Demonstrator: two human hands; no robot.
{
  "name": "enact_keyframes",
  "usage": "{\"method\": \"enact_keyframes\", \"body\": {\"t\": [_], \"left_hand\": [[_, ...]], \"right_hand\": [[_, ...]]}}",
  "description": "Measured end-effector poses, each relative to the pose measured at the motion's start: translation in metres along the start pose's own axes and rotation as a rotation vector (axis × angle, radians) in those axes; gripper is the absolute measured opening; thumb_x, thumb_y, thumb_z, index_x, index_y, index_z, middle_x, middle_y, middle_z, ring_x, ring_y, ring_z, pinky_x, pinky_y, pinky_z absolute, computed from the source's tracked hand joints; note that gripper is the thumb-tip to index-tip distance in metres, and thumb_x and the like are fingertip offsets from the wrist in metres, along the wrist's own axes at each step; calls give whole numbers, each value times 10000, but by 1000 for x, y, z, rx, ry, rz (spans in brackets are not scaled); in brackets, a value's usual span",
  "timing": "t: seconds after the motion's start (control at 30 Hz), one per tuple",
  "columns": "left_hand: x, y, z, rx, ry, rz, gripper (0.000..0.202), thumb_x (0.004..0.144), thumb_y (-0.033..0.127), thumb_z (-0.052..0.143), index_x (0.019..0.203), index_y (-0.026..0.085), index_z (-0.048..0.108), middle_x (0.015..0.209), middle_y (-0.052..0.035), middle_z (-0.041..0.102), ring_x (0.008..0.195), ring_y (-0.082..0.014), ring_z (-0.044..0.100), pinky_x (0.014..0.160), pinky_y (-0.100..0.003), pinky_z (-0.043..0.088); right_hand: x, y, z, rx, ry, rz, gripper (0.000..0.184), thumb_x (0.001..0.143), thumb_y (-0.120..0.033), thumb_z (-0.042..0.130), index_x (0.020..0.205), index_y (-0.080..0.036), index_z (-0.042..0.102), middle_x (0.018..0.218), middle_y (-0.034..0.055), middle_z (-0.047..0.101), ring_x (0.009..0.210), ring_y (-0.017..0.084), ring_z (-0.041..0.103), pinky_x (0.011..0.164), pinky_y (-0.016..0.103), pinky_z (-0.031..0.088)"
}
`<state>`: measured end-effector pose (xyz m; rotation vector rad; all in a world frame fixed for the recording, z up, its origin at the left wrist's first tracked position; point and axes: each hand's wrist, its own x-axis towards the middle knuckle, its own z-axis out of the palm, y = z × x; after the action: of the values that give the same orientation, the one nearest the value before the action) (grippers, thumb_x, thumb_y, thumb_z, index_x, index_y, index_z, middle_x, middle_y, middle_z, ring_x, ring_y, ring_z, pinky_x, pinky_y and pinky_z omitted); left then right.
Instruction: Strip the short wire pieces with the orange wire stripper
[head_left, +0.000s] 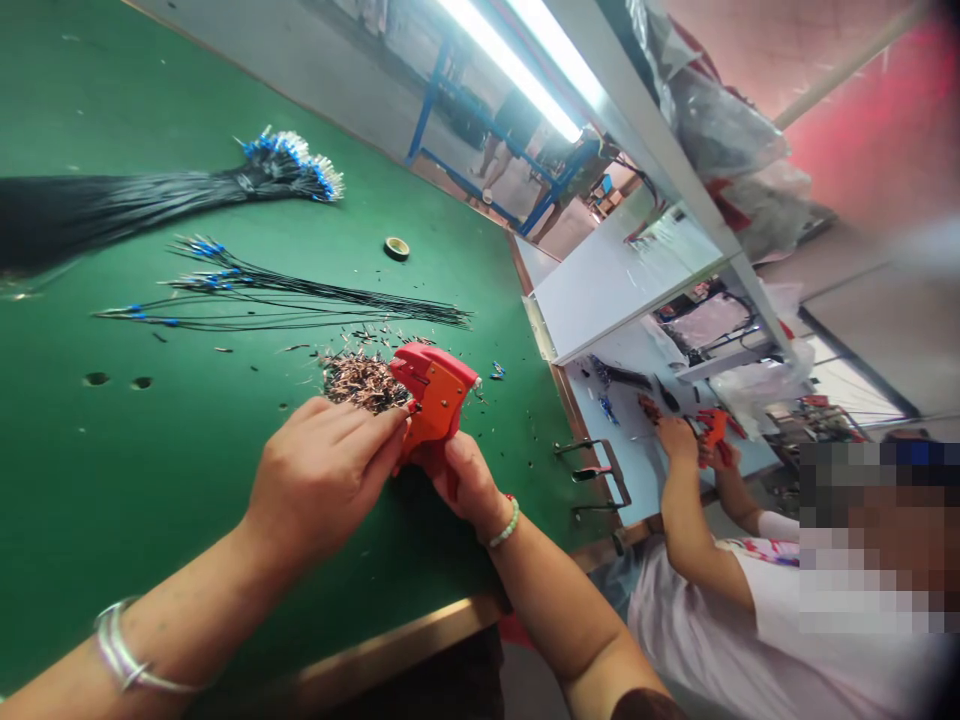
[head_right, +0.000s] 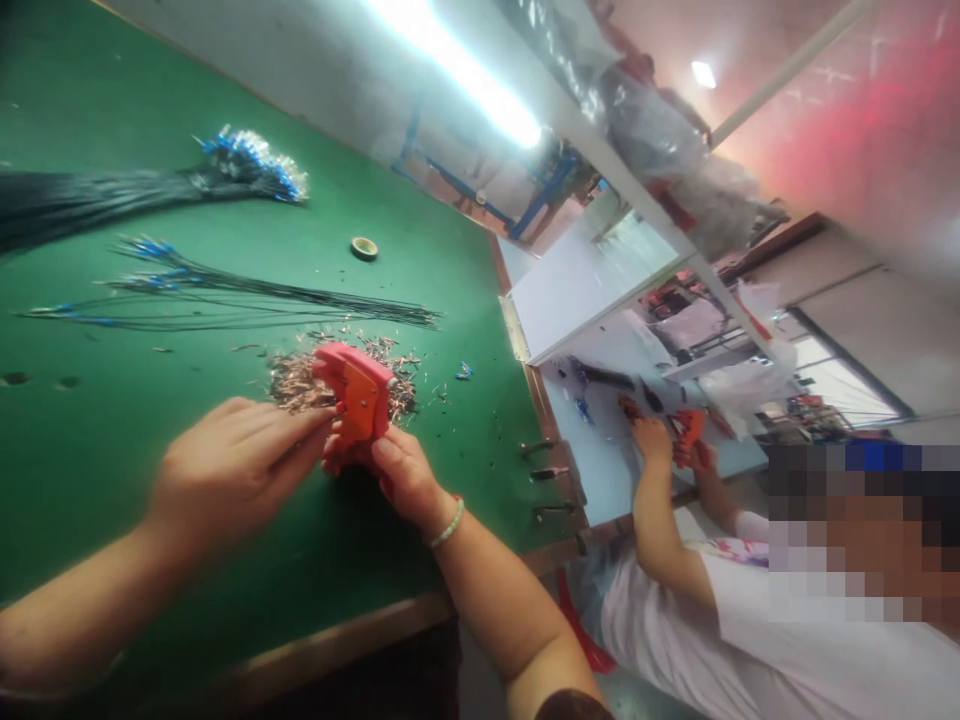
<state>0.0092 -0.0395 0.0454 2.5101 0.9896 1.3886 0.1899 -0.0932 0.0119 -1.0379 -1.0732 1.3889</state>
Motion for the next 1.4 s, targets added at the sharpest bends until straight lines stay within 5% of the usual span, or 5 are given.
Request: {"method": "enact_keyframes", "body": {"t": [0.3, 0.6, 0.77, 1.17, 1.4], "left_hand": [[2, 5, -4, 66, 53, 104, 257, 1003, 260, 503, 899, 206, 732, 709, -18, 719, 622, -182, 595, 664, -357, 414], [8, 13, -12, 52, 44, 131, 194, 952, 169, 583, 794, 140, 692, 584, 2, 559, 563, -179, 482, 620, -360, 379], [7, 13, -11, 36, 40, 131, 192, 940, 152, 586, 775, 140, 683, 584, 0, 548, 567, -180, 472, 628, -359, 376], [1, 9, -5, 14, 27, 91, 182, 958, 167, 574, 819, 155, 690, 651, -11, 656, 591, -179, 538, 653, -354, 392], [1, 0, -4, -44, 83, -16, 157, 958, 224, 595, 1012, 160, 727, 856, -49, 764, 728, -196, 673, 706, -339, 470]], "right_hand": [[-2, 8, -4, -81, 45, -19, 682, 813, -788, 595, 1125, -187, 676, 1023, 131, 693, 1010, 299, 660, 920, 437, 537], [-5, 3, -1, -210, 58, -122, 602, 869, -749, 576, 1005, -170, 667, 650, 16, 546, 604, 173, 536, 654, 330, 532], [-6, -3, 6, -214, 51, -161, 567, 898, -731, 552, 949, -173, 636, 690, 33, 586, 583, 159, 546, 587, 297, 487], [-9, 4, 8, -167, 112, -127, 528, 901, -703, 579, 892, -176, 579, 599, -27, 527, 424, 87, 413, 423, 230, 324], [1, -11, 1, -10, 152, -99, 557, 892, -697, 574, 1113, -186, 587, 688, -9, 578, 529, 138, 529, 509, 279, 441]]}}
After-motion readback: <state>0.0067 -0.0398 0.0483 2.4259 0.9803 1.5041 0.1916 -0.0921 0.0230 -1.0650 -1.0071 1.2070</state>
